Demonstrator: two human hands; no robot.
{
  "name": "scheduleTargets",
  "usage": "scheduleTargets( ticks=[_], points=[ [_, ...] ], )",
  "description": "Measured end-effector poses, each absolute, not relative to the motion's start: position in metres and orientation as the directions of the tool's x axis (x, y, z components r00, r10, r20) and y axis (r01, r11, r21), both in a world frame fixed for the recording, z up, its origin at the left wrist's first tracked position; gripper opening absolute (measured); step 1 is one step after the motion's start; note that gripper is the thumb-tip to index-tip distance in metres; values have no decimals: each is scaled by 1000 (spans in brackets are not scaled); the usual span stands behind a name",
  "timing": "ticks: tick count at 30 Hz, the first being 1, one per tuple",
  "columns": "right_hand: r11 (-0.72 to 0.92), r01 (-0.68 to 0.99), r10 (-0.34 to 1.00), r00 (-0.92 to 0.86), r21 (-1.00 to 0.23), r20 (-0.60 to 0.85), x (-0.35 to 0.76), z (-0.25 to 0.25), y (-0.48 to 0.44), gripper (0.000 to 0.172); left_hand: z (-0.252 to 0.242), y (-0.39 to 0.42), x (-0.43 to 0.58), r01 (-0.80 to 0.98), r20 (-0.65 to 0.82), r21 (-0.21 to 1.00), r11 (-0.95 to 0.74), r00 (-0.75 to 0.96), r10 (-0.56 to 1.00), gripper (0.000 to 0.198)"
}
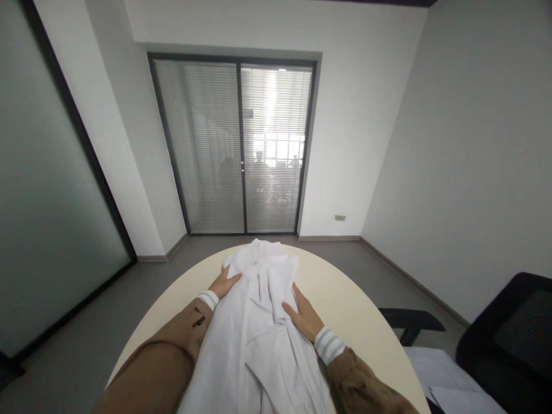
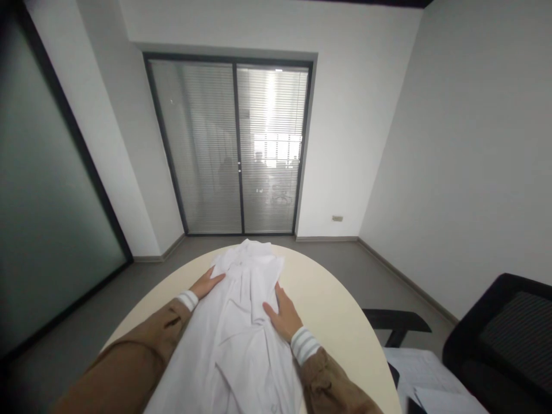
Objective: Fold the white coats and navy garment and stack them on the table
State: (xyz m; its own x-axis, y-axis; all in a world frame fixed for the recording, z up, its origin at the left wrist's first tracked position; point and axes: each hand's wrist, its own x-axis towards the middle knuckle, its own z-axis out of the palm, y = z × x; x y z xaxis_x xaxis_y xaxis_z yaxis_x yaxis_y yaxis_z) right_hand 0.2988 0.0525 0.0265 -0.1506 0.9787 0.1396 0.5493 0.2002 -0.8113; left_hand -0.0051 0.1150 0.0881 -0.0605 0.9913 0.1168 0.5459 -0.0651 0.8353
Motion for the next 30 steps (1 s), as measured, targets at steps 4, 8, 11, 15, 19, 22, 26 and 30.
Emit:
scheduleTargets(
  ticks=[4,8,11,15,19,22,26,30],
  points=[
    [182,526,976,-198,-831,88,279,14,43,81,103,131,25,571,110,808,-148,100,989,82],
    [173,409,969,-231,-896,82,253,8,43,84,104,133,54,634,111,726,-265,273,956,83],
    [240,432,967,-188,-869,174,240,5,46,74,84,125,69,814,-8,484,-321,371,929,86],
    [242,269,967,-150,-932,208,244,6,56,53,59,115,75,918,-54,267,-293,317,947,72],
    [193,-57,981,14,-980,193,256,11,66,50,62,105,70,891,-5,231,-390,402,915,56],
    [222,-37,972,92,-974,218,260,19,76,58,70,89,68,866,15,211,-453,461,887,50],
    [173,402,961,129,-899,243,267,36,104,40,71,64,67,827,77,180,-532,528,846,44],
    [281,560,933,31,-780,358,264,64,136,18,73,52,63,828,151,236,-508,486,861,54]
  ],
)
